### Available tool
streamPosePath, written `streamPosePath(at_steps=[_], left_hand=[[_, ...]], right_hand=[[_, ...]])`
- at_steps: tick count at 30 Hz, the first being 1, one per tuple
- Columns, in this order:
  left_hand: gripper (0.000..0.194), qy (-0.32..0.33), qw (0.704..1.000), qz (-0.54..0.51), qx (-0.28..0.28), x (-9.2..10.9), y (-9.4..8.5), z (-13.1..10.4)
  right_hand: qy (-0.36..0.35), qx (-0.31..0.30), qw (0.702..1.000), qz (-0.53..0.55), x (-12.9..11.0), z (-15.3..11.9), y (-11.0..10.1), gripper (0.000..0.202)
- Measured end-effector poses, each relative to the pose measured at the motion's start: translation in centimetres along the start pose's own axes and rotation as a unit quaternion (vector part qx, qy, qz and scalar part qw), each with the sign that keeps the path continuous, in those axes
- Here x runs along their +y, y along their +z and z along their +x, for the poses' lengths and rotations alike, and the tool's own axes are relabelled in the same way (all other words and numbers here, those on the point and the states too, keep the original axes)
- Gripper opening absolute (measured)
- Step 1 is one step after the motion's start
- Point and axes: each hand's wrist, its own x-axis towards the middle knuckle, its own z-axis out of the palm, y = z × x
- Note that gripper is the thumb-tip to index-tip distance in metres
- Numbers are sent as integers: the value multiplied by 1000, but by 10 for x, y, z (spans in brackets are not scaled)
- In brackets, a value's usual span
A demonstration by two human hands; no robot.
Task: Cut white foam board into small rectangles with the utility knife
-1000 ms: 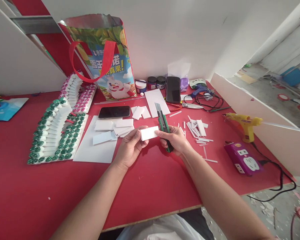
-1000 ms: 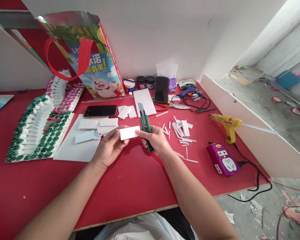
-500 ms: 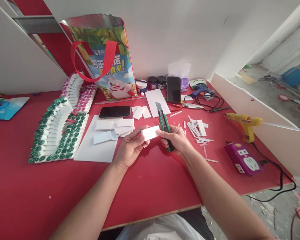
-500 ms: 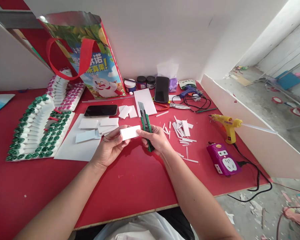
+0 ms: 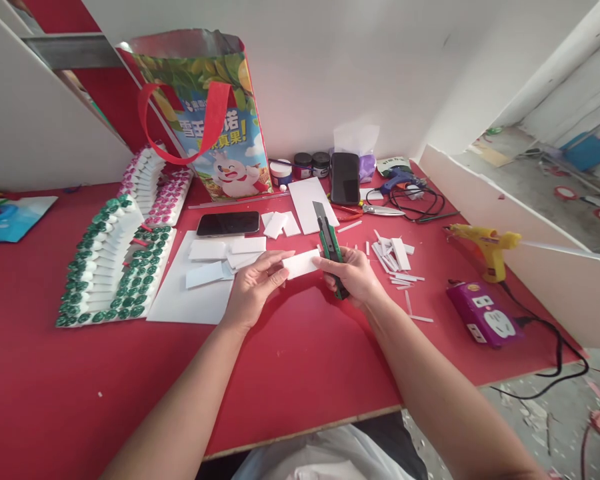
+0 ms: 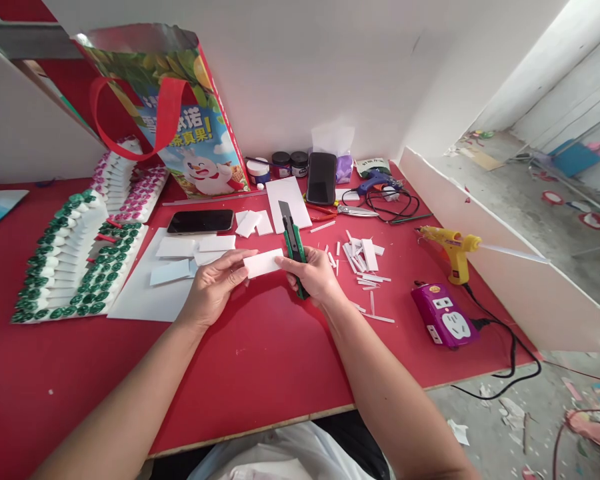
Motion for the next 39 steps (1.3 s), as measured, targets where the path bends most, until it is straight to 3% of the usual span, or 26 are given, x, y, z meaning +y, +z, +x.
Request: streamPosePath(at_steps=[2, 6, 8, 11, 20, 31, 39], left_hand=[[29, 71, 989, 127, 32, 2, -2, -1], [21, 224, 916, 332, 23, 2, 2, -4], [19, 259, 884, 389, 1, -1, 6, -6], [22, 263, 860, 437, -26, -7, 12, -7], [17, 272, 827, 490, -47, -11, 13, -5], [13, 259, 845, 466, -34, -13, 14, -6], [11, 280, 835, 473, -30, -14, 10, -5]], right_hand=[[4, 9, 1000, -9, 1, 1, 0, 40], [29, 15, 999, -28, 2, -1, 3, 38], [37, 10, 999, -38, 2, -3, 5, 37], [39, 2, 998, -53, 3, -5, 8, 37], [33, -11, 997, -76, 11, 0, 7, 31], [43, -9, 995, -94, 8, 2, 7, 33], [63, -20, 986, -156, 2, -2, 6, 34]])
